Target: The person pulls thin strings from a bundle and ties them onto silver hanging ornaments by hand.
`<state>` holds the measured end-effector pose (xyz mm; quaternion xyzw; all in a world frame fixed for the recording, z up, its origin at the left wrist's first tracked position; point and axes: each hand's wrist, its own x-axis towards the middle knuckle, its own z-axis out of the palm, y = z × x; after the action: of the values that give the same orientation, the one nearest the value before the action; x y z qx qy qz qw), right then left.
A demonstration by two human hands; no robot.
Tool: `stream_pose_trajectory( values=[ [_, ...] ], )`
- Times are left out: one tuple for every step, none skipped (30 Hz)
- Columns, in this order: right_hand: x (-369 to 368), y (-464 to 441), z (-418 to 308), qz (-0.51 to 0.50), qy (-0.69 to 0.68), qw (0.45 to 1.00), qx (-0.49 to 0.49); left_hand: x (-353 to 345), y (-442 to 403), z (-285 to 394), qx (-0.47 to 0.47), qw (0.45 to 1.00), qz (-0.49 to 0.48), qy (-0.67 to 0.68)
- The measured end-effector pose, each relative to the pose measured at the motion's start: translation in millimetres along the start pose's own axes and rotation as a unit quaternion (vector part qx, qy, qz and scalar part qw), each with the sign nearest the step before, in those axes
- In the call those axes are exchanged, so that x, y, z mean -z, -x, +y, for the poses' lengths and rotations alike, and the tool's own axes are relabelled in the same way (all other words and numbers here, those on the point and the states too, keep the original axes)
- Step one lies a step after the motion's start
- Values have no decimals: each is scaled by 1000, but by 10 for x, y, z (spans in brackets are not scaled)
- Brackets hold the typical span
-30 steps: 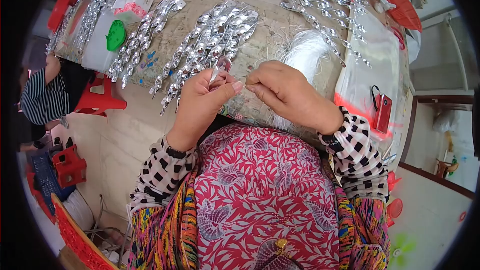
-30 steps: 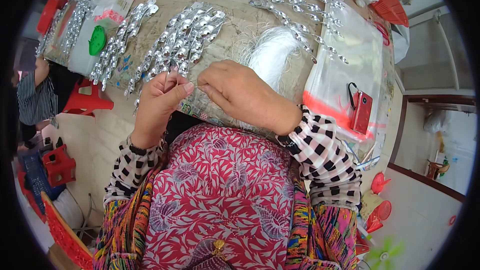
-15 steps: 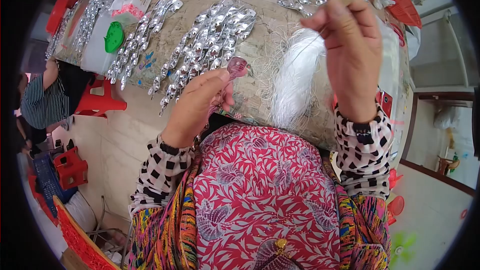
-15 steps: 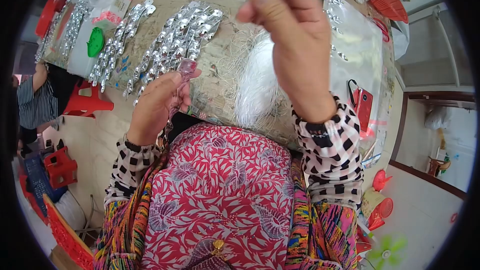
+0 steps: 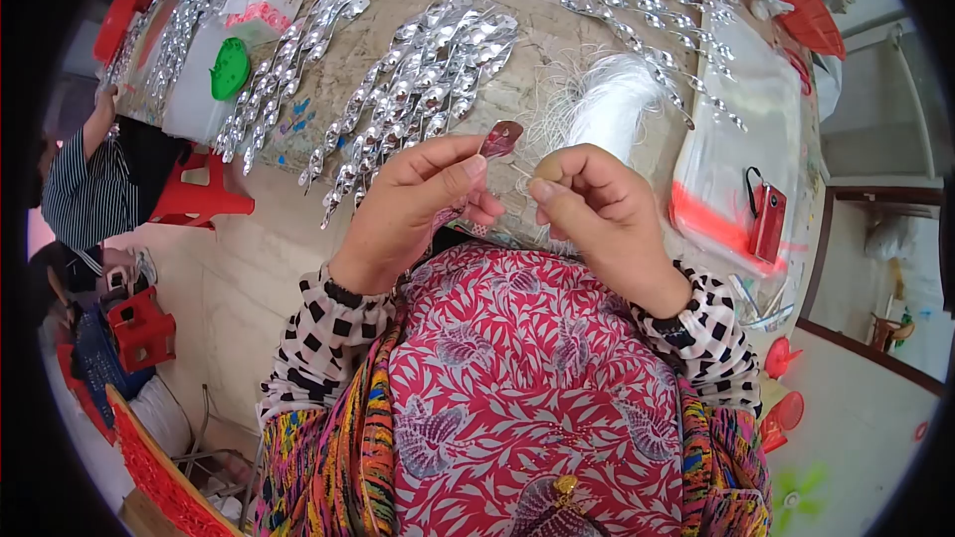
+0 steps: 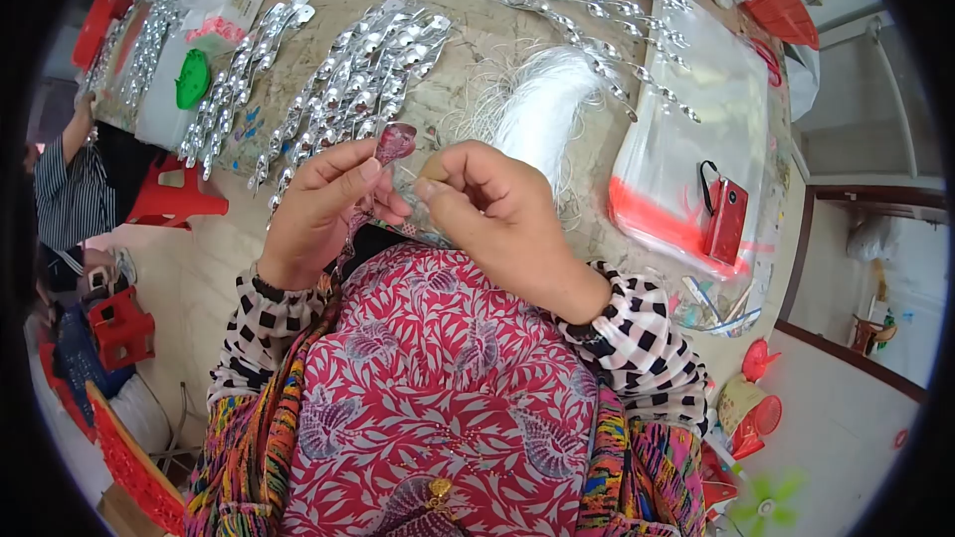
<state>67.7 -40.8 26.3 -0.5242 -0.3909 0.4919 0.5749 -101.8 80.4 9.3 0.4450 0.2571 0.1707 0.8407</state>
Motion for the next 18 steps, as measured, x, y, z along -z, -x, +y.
stream_pose_trajectory(
  values=[
    [-5,15,8,2,10,1000,-4,6,-4,-13,0,1000,1,0],
    [-3,24,15,7,18,1000,-3,3,-11,-20,-2,1000,3,1],
    [-1,25,12,10,18,1000,-3,-9,-17,-19,-2,1000,0,1],
    [0,21,10,15,12,1000,-8,-21,-18,-14,-1,1000,1,-2],
    [1,15,10,18,5,1000,-13,-30,-14,-10,0,1000,2,-3],
    [3,7,7,18,5,1000,-13,-39,-9,-8,0,1000,3,-4],
    [8,-3,2,25,13,999,-21,-50,-5,-6,2,1000,2,-4],
    [11,-11,2,33,21,999,-28,-61,0,-6,5,1000,0,-4],
    [9,-21,15,33,20,999,-29,-75,7,-10,6,1000,1,-4],
    [4,-32,36,43,13,999,-20,-90,15,-13,1,1000,3,-15],
    [0,-37,47,54,5,998,-12,-106,19,-14,-3,1000,5,-26],
    [-4,-38,46,54,4,998,-11,-121,22,-10,-3,1000,4,-27],
    [-8,-40,42,56,4,998,-11,-135,25,-4,5,1000,10,-29],
    [-10,-40,41,58,3,998,-11,-141,26,-1,13,999,16,-31],
    [-8,-39,45,58,3,998,-11,-135,26,-8,13,999,16,-31],
    [-5,-36,52,61,6,998,-11,-125,25,-18,11,999,14,-40],
    [-2,-34,56,64,8,998,-11,-120,24,-25,9,999,12,-49],
    [2,-30,56,64,8,998,-12,-121,23,-27,9,999,12,-49]
  ],
)
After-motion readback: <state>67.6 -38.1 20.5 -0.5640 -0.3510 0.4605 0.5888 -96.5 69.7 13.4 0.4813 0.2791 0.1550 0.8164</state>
